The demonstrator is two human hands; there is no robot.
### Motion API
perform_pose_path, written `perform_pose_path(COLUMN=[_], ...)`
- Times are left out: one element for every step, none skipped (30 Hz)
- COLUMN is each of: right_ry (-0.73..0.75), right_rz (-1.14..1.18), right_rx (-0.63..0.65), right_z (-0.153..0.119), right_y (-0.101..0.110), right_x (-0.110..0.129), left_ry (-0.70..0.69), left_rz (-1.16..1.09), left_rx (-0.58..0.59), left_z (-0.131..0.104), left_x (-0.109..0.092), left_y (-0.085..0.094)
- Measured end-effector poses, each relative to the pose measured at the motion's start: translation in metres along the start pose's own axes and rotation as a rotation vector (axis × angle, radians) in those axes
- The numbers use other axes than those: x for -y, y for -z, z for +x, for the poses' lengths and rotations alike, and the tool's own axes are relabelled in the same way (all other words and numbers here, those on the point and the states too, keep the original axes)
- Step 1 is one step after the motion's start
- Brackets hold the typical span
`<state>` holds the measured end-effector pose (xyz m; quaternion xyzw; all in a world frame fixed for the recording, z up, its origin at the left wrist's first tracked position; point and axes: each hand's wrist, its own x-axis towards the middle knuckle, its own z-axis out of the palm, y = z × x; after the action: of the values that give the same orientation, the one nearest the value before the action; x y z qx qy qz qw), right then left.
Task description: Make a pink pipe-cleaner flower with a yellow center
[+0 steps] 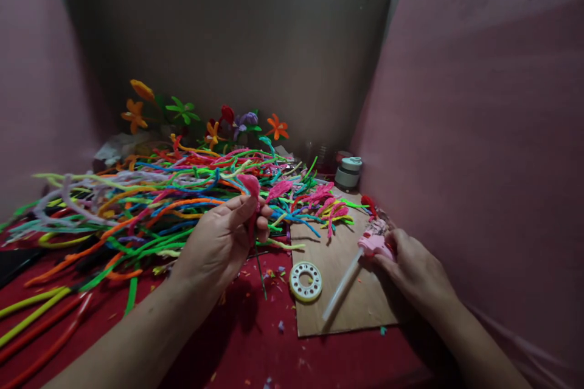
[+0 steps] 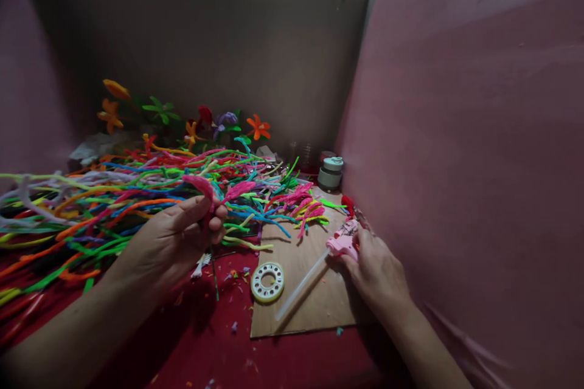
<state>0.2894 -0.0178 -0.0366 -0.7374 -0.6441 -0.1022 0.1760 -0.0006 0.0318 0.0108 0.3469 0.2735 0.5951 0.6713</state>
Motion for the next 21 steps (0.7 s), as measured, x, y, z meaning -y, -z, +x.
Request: perform_pose_path(right_ry=[-0.017,-0.033,-0.044,-0.042,-0.029,-0.010,0.008,0.021,0.026,0.026,0.030,0.050,0.088,0.127,0.135,0.127,0.117,0.102,0.094,0.090,0.108], right_rz=[-0.015,-0.021,-0.021,-0.017,-0.018,-0.025,-0.036,-0.040,-0.029,0.017,0.107,0.249,0.453,0.698,0.930,1.148,1.344,1.489,1.610,1.697,1.747], right_rx=[0.010,0.031,0.061,0.095,0.124,0.136,0.128,0.100,0.054,0.009,-0.023,-0.008,0.074,0.160,0.284,0.386,0.431,0.469,0.444,0.411,0.382], right_z=[0.001,0.002,0.003,0.003,0.003,0.002,0.001,0.000,-0.001,-0.001,0.000,0.001,0.004,0.007,0.011,0.015,0.019,0.024,0.027,0.031,0.033], right_y=[-0.001,-0.002,-0.002,-0.002,-0.001,0.001,0.004,0.009,0.015,0.022,0.028,0.034,0.038,0.041,0.042,0.041,0.039,0.037,0.033,0.030,0.028], right_x=[0.001,0.002,0.002,0.002,0.001,0.000,0.000,0.000,0.003,0.007,0.014,0.023,0.034,0.045,0.058,0.071,0.082,0.093,0.102,0.109,0.114], left_ry=[0.001,0.001,0.003,0.004,0.006,0.009,0.013,0.019,0.030,0.043,0.058,0.073,0.095,0.119,0.146,0.174,0.199,0.224,0.245,0.262,0.278], left_rz=[0.003,0.003,0.004,0.001,-0.002,-0.005,-0.008,-0.014,-0.021,-0.028,-0.037,-0.051,-0.067,-0.087,-0.108,-0.129,-0.146,-0.159,-0.169,-0.177,-0.185], left_rx=[0.003,0.007,0.012,0.015,0.019,0.022,0.027,0.034,0.043,0.052,0.062,0.070,0.078,0.087,0.101,0.119,0.138,0.155,0.171,0.180,0.186], left_z=[0.000,0.000,0.000,0.000,0.000,0.000,0.000,-0.001,-0.001,-0.002,-0.003,-0.005,-0.006,-0.007,-0.009,-0.010,-0.012,-0.013,-0.014,-0.014,-0.015], left_x=[0.000,0.000,0.000,0.000,-0.001,-0.001,-0.001,-0.001,-0.001,0.000,0.000,0.002,0.003,0.005,0.006,0.008,0.009,0.009,0.010,0.010,0.009], left_y=[0.000,0.000,0.000,0.000,-0.001,-0.001,-0.002,-0.002,-0.003,-0.003,-0.004,-0.005,-0.005,-0.006,-0.006,-0.007,-0.008,-0.008,-0.009,-0.009,-0.010])
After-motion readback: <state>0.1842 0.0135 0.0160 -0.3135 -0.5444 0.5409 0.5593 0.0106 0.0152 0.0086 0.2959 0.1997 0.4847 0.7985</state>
